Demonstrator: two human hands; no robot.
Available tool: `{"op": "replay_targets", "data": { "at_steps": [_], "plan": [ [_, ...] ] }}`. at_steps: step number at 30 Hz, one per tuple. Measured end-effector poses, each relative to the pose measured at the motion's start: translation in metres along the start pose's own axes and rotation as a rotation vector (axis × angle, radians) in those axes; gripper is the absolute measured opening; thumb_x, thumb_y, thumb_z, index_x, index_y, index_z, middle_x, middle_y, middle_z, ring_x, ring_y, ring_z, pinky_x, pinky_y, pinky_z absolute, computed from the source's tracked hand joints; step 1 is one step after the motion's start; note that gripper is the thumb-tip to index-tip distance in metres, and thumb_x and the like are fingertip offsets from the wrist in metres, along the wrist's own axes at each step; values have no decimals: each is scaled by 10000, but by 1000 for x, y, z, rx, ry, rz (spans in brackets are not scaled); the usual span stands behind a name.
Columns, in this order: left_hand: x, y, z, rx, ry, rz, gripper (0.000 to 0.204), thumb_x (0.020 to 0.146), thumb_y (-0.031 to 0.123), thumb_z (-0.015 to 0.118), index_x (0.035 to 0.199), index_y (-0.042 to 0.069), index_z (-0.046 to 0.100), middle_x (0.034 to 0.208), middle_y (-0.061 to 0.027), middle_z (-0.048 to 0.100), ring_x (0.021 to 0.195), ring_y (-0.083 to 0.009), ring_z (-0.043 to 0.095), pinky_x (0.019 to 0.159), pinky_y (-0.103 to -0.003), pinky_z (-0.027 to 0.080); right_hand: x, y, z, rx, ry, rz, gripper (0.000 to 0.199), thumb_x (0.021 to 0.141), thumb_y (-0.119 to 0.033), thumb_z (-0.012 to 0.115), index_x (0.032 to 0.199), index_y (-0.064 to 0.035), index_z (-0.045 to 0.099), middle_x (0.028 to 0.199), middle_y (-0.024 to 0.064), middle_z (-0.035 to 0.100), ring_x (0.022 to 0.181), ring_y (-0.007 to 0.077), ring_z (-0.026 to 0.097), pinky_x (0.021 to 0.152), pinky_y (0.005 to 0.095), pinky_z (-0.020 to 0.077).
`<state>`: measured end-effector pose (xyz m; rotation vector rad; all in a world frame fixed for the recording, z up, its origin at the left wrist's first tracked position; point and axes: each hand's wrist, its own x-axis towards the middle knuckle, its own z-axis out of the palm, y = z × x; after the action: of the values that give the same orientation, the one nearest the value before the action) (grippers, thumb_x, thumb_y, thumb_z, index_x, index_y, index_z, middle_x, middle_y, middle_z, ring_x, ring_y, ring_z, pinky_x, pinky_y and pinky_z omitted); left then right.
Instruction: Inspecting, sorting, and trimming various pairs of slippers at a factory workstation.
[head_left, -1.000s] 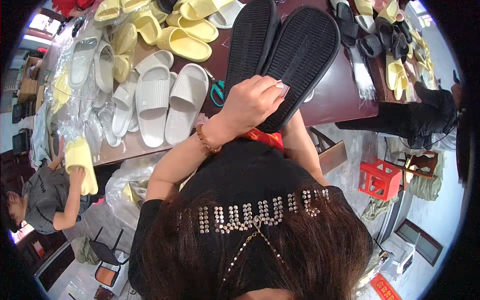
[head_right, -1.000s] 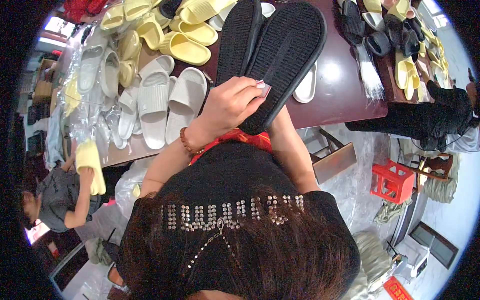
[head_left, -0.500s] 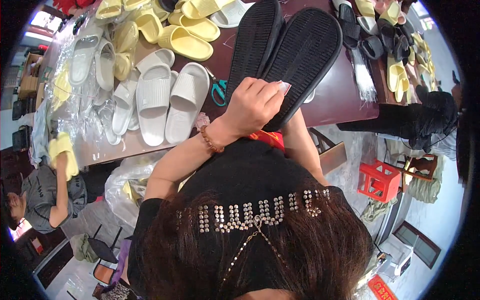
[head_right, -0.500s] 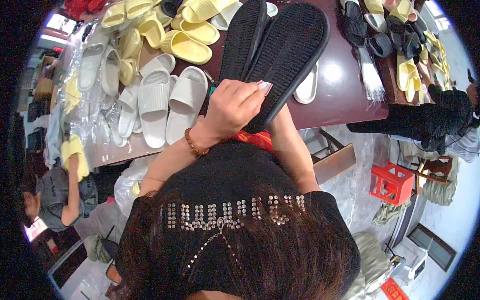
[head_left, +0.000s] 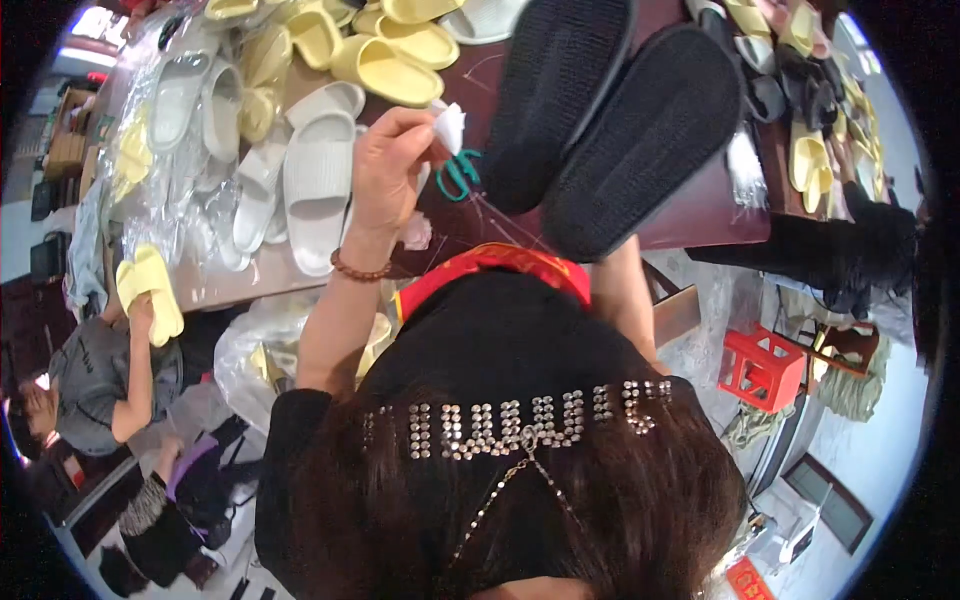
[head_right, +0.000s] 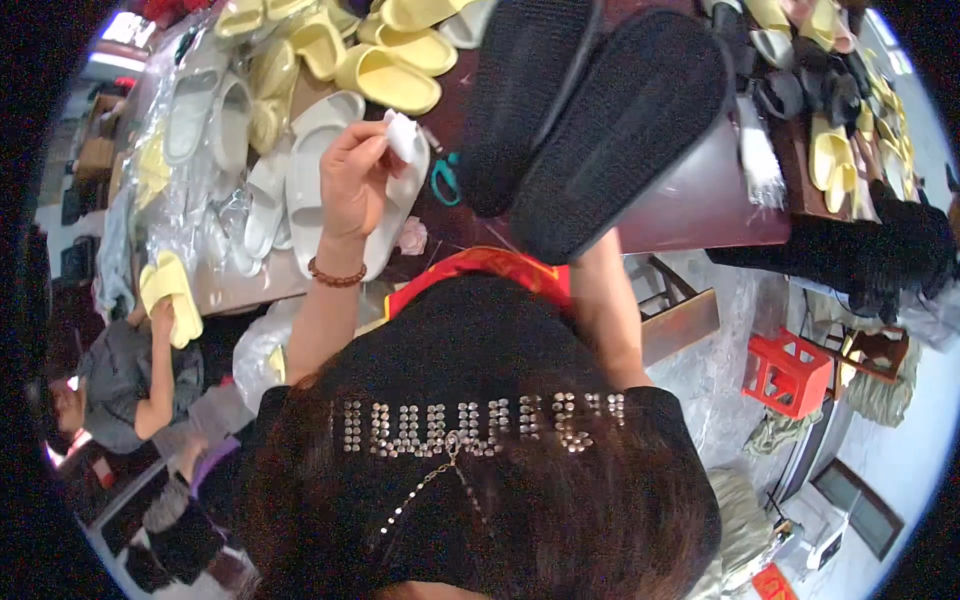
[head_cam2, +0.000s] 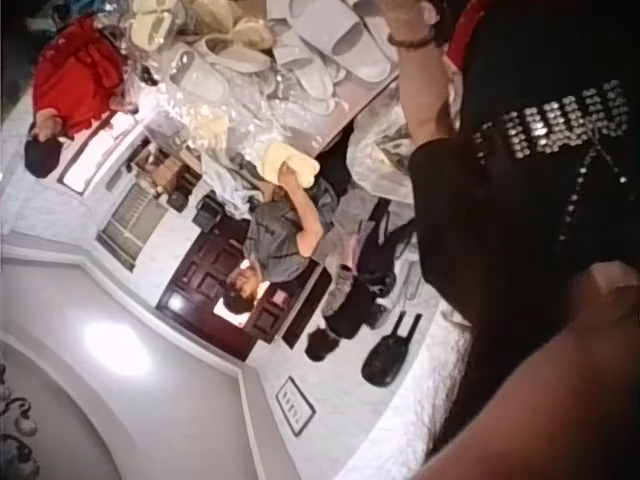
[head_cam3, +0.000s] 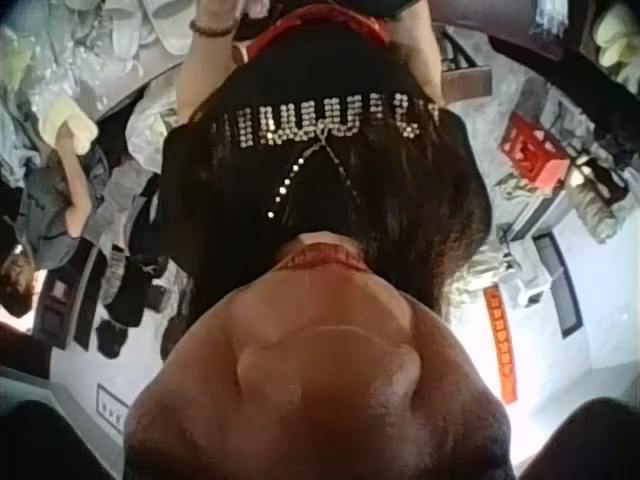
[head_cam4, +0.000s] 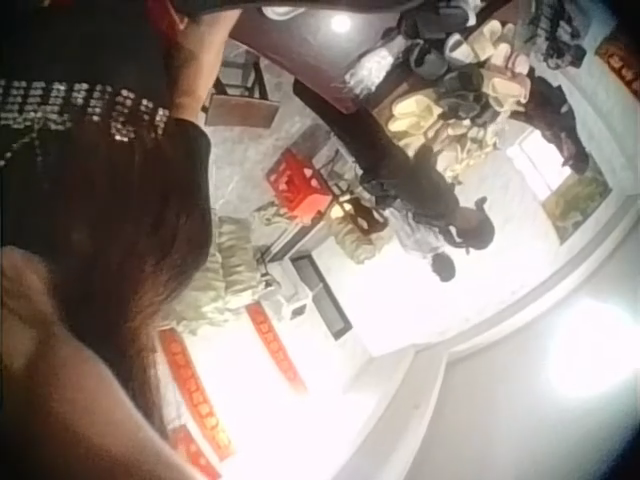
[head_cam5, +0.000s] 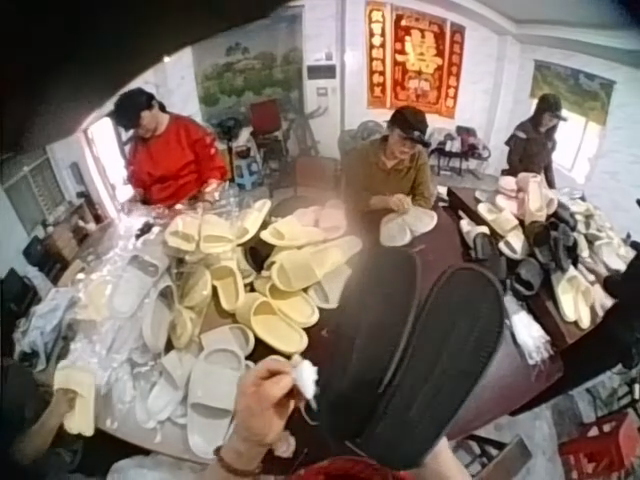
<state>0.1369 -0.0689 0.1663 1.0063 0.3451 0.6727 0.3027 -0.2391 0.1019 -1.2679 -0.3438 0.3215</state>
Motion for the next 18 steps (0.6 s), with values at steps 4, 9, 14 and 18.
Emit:
{"op": "replay_targets", "data": {
  "at_steps": [4,9,14,18],
  "plan": [
    [-38,-16,-64,303,93,-62,96,795,47,482,836,-12,545,677,-55,552,603,-108,521,592,-239,440,6,4,-42,-17,-33,49,338,806,-128,517,1114,3,476,1026,60,543,885,193,540,774,287,454],
    [-109,-61,-103,621,244,-307,80,786,39,455,826,19,522,630,-34,538,551,-96,501,519,-232,413,-31,-21,-76,-82,-77,58,333,802,-120,525,1108,5,483,1016,55,548,876,189,543,768,283,456],
    [-132,-85,-103,825,168,-292,105,789,42,411,842,35,501,571,-18,479,514,-73,460,477,-216,367,70,-6,-108,-169,-25,16,319,800,-108,525,1095,9,492,998,53,558,851,182,550,749,277,458],
    [-130,-86,-110,899,82,-318,133,794,47,394,878,27,494,569,-23,462,510,-78,446,470,-216,356,61,-2,-106,-144,106,70,299,797,-93,514,1074,18,502,968,55,570,810,164,556,713,268,456]
  ]
}}
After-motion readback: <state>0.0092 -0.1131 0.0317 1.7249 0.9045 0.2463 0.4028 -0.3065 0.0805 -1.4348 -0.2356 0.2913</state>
